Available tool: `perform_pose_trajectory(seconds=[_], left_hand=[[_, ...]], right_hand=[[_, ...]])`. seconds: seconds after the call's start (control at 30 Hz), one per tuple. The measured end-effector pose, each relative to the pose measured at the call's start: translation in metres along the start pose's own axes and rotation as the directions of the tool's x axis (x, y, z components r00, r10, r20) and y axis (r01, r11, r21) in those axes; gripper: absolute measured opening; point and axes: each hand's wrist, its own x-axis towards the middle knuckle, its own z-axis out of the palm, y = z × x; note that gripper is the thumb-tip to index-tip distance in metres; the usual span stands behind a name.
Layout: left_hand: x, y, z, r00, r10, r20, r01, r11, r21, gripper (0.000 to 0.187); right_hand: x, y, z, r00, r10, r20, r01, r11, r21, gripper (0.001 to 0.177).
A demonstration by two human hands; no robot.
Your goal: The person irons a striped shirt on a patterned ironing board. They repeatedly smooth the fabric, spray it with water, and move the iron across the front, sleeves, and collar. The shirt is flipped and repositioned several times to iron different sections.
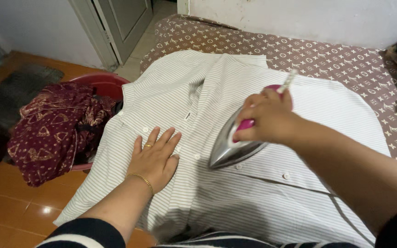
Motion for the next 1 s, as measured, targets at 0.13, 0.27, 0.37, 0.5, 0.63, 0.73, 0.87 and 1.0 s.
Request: perform_pose_trajectory(seconds=[0.13, 0.27, 0.37, 0.5, 0.63, 0.73, 0.87, 1.0], left_hand=[[0.001, 0.003, -0.001, 1.000, -0.017, -0.004, 0.017, 1.000, 0.017, 0.061], [0.002, 0.004, 0.000, 1.000, -0.018, -0.018, 0.018, 1.000, 0.013, 0.066], [0.003, 0.005, 0.001, 1.000, -0.031, -0.003, 0.031, 0.999, 0.031, 0.066], [0.005, 0.005, 0.001, 0.999, -0.043, 0.026, 0.041, 0.997, 0.061, 0.065], [0.005, 0.005, 0.002, 0.997, -0.058, 0.044, 0.054, 0.995, 0.081, 0.065], [0.005, 0.005, 0.002, 0.998, -0.058, 0.037, 0.054, 0.995, 0.084, 0.065], [0.006, 0.005, 0.004, 0.998, -0.063, 0.030, 0.060, 0.994, 0.092, 0.065], [0.006, 0.005, 0.005, 0.998, -0.066, 0.012, 0.065, 0.994, 0.093, 0.065]], right_hand=[[0.015, 0.070, 0.001, 0.997, 0.029, -0.067, -0.028, 1.000, 0.011, 0.048], [0.009, 0.110, 0.000, 1.000, -0.013, 0.003, 0.013, 0.999, 0.036, 0.043], [-0.003, 0.106, 0.002, 0.998, -0.050, 0.047, 0.050, 0.999, -0.003, 0.043], [-0.026, 0.078, -0.002, 0.973, -0.229, -0.002, 0.228, 0.970, 0.085, 0.039], [-0.048, 0.054, -0.005, 0.961, -0.276, 0.024, 0.271, 0.956, 0.116, 0.031], [-0.048, 0.055, -0.003, 0.959, -0.280, 0.042, 0.273, 0.954, 0.124, 0.030], [-0.029, 0.083, 0.008, 0.963, -0.269, -0.002, 0.269, 0.961, 0.067, 0.039], [-0.005, 0.141, 0.010, 0.988, -0.148, -0.047, 0.149, 0.989, 0.014, 0.044]])
